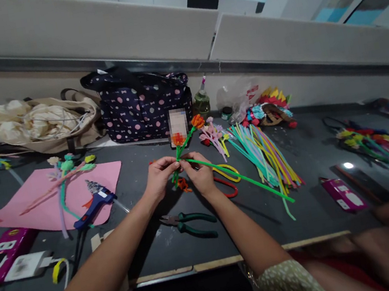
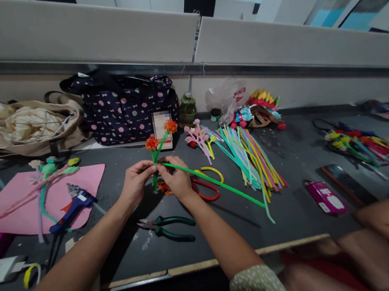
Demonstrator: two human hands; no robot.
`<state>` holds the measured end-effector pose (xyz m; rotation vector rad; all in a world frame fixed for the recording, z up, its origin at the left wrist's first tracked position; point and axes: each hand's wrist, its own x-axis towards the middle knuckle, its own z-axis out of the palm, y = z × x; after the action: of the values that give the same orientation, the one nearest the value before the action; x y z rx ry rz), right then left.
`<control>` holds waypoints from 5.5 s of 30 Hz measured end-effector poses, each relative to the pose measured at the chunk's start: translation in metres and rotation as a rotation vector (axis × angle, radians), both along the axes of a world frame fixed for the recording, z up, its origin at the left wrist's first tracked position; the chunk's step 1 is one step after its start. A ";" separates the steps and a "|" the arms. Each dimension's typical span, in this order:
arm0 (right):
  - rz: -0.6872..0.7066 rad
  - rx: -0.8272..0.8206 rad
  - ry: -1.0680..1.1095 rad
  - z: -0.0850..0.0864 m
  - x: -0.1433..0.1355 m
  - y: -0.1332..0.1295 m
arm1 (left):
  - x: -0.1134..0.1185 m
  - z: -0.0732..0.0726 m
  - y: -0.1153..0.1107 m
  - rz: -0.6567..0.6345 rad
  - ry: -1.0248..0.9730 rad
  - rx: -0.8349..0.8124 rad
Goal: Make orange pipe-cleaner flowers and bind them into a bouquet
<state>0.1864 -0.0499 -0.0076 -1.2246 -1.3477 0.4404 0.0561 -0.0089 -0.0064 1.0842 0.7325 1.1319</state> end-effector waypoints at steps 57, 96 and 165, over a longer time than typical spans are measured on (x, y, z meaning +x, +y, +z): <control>0.100 -0.129 0.316 0.009 -0.005 -0.003 | 0.001 0.000 -0.002 -0.190 -0.161 -0.235; -0.013 -0.065 0.210 0.003 -0.006 0.000 | 0.002 0.000 -0.007 0.040 0.239 0.273; 0.075 -0.069 0.223 0.007 -0.003 -0.004 | 0.003 0.001 -0.006 -0.031 -0.031 -0.019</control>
<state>0.1835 -0.0537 -0.0009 -1.1474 -1.1980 0.6614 0.0595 -0.0152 -0.0050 1.0564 0.6981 1.1112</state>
